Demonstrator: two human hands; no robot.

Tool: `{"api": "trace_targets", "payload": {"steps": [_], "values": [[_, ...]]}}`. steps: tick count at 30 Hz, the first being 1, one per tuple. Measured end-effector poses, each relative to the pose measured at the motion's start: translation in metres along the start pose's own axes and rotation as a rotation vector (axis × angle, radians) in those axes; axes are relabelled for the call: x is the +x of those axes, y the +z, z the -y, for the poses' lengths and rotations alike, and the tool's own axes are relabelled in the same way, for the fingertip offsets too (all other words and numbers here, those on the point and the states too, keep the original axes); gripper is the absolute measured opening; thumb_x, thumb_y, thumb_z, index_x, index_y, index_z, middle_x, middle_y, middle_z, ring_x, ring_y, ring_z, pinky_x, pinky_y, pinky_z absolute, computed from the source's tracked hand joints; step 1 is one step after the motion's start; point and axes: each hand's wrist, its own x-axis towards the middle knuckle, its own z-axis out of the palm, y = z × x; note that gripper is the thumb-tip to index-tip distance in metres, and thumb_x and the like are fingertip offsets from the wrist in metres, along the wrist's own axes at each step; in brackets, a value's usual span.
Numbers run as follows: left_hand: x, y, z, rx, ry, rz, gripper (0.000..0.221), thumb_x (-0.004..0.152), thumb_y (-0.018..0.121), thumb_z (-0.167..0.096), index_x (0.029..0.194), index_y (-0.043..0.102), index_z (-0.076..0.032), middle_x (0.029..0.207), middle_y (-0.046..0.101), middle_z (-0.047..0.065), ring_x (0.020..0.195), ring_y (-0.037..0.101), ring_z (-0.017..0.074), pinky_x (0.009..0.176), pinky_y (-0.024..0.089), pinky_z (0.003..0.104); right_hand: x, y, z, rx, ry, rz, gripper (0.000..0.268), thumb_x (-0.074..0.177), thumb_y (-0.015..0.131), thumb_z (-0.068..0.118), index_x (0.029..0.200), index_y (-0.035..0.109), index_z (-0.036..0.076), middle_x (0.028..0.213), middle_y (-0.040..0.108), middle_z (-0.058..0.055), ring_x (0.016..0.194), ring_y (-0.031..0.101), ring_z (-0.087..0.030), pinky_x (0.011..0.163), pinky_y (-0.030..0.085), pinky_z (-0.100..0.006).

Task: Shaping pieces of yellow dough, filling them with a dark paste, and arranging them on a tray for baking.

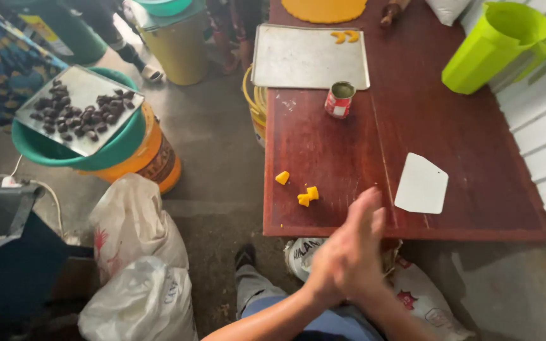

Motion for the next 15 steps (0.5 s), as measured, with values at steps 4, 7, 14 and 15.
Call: {"api": "trace_targets", "payload": {"steps": [4,7,14,15], "values": [[-0.021,-0.042,0.052,-0.004,-0.173,-0.234,0.065,0.106,0.043,-0.028,0.161,0.018,-0.004,0.172,0.013,0.011,0.158,0.014,0.0250,0.128,0.011,0.040,-0.023,0.012,0.031,-0.040,-0.155,0.066,0.080,0.108,0.021,0.059,0.166,0.009,0.006,0.176,-0.002,-0.014,0.164,-0.006,-0.030,0.127,-0.007,-0.065],[-0.027,-0.030,0.054,0.115,0.090,-0.106,0.060,0.106,0.033,-0.013,0.162,0.013,-0.004,0.172,0.015,0.013,0.160,0.016,0.0267,0.134,0.013,0.044,-0.001,0.002,0.012,-0.015,-0.043,0.030,0.077,0.109,0.020,0.054,0.165,0.010,0.002,0.174,-0.002,-0.018,0.163,-0.006,-0.035,0.127,-0.006,-0.064],[-0.032,-0.046,0.064,-0.044,-0.411,-0.346,0.052,0.096,0.052,-0.023,0.142,0.056,0.001,0.139,0.061,0.014,0.121,0.056,0.0242,0.103,0.042,0.036,-0.009,0.013,0.050,0.017,-0.105,0.030,0.083,0.107,0.023,0.058,0.163,0.005,0.000,0.173,-0.003,-0.022,0.162,-0.003,-0.042,0.124,-0.010,-0.072],[-0.036,-0.047,0.070,0.100,-0.360,-0.310,0.052,0.093,0.055,-0.021,0.140,0.057,0.001,0.138,0.062,0.015,0.120,0.057,0.0265,0.102,0.043,0.037,-0.011,0.014,0.058,-0.072,-0.177,0.051,0.078,0.106,0.027,0.051,0.162,0.018,-0.004,0.172,0.003,-0.025,0.162,-0.001,-0.044,0.124,-0.006,-0.077]]}}
